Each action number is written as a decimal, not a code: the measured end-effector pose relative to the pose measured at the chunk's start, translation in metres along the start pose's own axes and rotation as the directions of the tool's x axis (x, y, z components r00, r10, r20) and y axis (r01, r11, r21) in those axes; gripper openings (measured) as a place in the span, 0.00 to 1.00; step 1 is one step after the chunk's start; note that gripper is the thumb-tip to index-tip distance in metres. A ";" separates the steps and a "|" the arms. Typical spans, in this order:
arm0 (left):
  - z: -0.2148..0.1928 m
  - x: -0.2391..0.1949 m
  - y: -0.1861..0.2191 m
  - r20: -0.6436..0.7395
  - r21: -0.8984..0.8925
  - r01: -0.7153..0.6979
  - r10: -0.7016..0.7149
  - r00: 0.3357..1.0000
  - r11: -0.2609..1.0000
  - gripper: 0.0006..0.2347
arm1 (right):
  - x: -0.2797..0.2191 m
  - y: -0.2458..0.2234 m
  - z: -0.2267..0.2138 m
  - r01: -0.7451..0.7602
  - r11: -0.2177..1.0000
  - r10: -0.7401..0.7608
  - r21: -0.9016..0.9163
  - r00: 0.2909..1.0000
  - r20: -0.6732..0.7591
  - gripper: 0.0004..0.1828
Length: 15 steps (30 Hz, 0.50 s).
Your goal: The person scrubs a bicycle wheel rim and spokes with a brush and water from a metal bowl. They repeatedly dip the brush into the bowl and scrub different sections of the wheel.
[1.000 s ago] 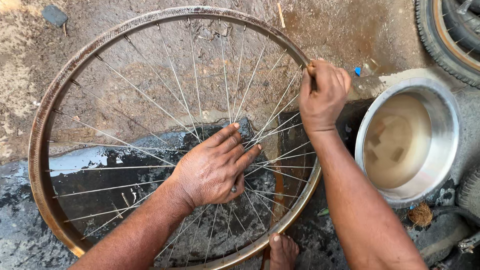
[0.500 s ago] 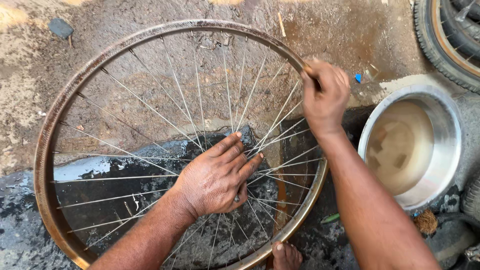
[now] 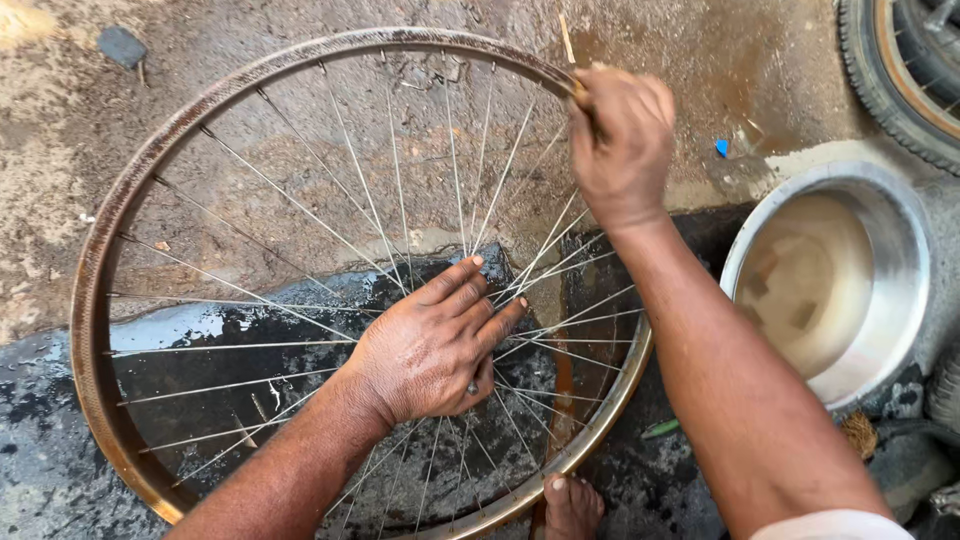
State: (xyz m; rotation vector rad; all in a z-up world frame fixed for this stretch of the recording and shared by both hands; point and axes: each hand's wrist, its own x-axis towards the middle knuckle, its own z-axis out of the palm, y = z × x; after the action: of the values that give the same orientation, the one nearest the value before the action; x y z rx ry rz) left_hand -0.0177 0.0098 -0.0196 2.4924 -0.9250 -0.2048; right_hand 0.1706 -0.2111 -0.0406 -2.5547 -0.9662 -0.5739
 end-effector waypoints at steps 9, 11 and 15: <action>0.001 0.001 -0.002 -0.083 0.025 -0.010 0.012 0.997 1.000 0.29 | 0.006 0.006 0.017 -0.020 0.998 0.020 -0.055 1.000 0.003 0.03; 0.001 0.001 0.001 -0.067 0.008 -0.015 0.016 0.998 1.000 0.29 | 0.010 0.007 0.024 0.022 0.997 -0.021 -0.073 1.000 0.007 0.04; -0.001 0.002 -0.002 -0.097 0.046 -0.024 0.028 0.995 0.999 0.28 | -0.015 0.001 -0.008 -0.105 0.993 0.103 -0.047 0.994 -0.031 0.06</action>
State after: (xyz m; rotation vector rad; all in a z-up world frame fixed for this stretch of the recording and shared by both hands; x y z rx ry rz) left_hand -0.0147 0.0102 -0.0196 2.5054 -0.9305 -0.0533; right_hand 0.1592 -0.2235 -0.0407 -2.6141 -0.8137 -0.6088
